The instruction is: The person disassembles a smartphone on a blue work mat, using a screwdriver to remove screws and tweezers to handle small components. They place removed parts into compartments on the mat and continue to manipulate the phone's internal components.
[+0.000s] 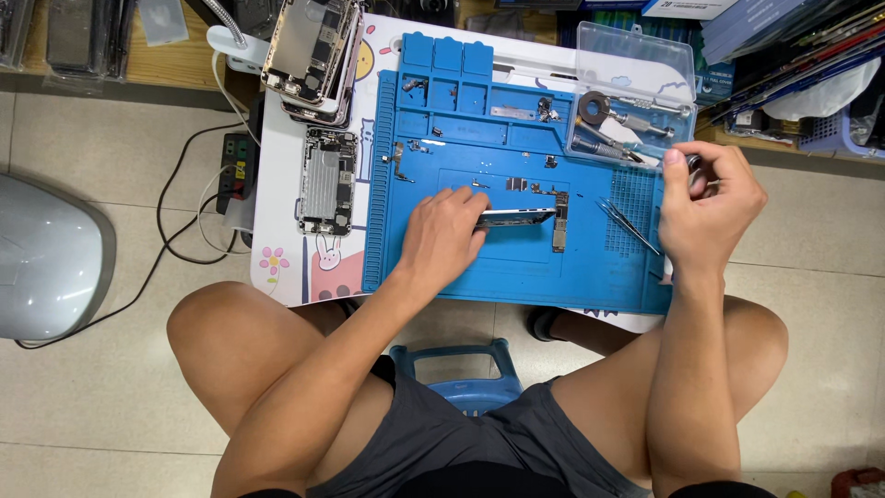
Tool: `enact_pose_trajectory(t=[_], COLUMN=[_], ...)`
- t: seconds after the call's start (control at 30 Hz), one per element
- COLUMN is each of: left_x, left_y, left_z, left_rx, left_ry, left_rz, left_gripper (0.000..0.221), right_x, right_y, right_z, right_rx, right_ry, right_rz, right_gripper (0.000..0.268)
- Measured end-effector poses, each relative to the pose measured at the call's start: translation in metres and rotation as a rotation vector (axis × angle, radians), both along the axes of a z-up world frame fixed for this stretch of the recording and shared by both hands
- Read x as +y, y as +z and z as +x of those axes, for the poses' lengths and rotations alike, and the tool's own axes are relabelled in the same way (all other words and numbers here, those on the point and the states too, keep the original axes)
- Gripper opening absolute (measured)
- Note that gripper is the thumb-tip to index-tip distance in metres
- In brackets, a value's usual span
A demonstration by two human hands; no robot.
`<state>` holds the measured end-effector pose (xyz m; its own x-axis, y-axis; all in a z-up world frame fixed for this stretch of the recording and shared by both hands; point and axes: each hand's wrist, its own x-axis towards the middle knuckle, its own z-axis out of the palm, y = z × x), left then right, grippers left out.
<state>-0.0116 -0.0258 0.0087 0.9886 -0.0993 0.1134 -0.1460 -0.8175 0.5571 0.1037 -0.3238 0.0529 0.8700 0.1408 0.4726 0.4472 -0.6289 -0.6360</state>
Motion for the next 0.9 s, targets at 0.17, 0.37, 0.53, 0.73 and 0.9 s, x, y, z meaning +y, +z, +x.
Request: enact_pose_trajectory(t=[0.17,0.37,0.53,0.73,0.9], left_x=[-0.001,0.0,0.001,0.0,0.001], left_y=[-0.004,-0.002,-0.005,-0.005,-0.005], left_z=[0.001,0.002,0.001,0.0,0.002], left_rx=[-0.001,-0.009,-0.015,-0.011,-0.011], left_ry=[0.01,0.004,0.0,0.004,0.004], left_rz=[-0.017,-0.014,-0.02,-0.028,-0.037], left_gripper=[0.025,0.025,0.023,0.022,0.022], right_x=[0.007,0.02,0.031,0.053,0.066], right_y=[-0.005,-0.012,-0.012,-0.012,-0.037], right_z=[-0.002,0.002,-0.001,0.001,0.007], right_rx=[0.002,0.085,0.18,0.145,0.015], right_ry=[0.012,0.005,-0.027,0.048,0.07], right_rz=[-0.156,-0.204,-0.29,0.02,-0.153], right_gripper=[0.004,0.007,0.008,0.007,0.01])
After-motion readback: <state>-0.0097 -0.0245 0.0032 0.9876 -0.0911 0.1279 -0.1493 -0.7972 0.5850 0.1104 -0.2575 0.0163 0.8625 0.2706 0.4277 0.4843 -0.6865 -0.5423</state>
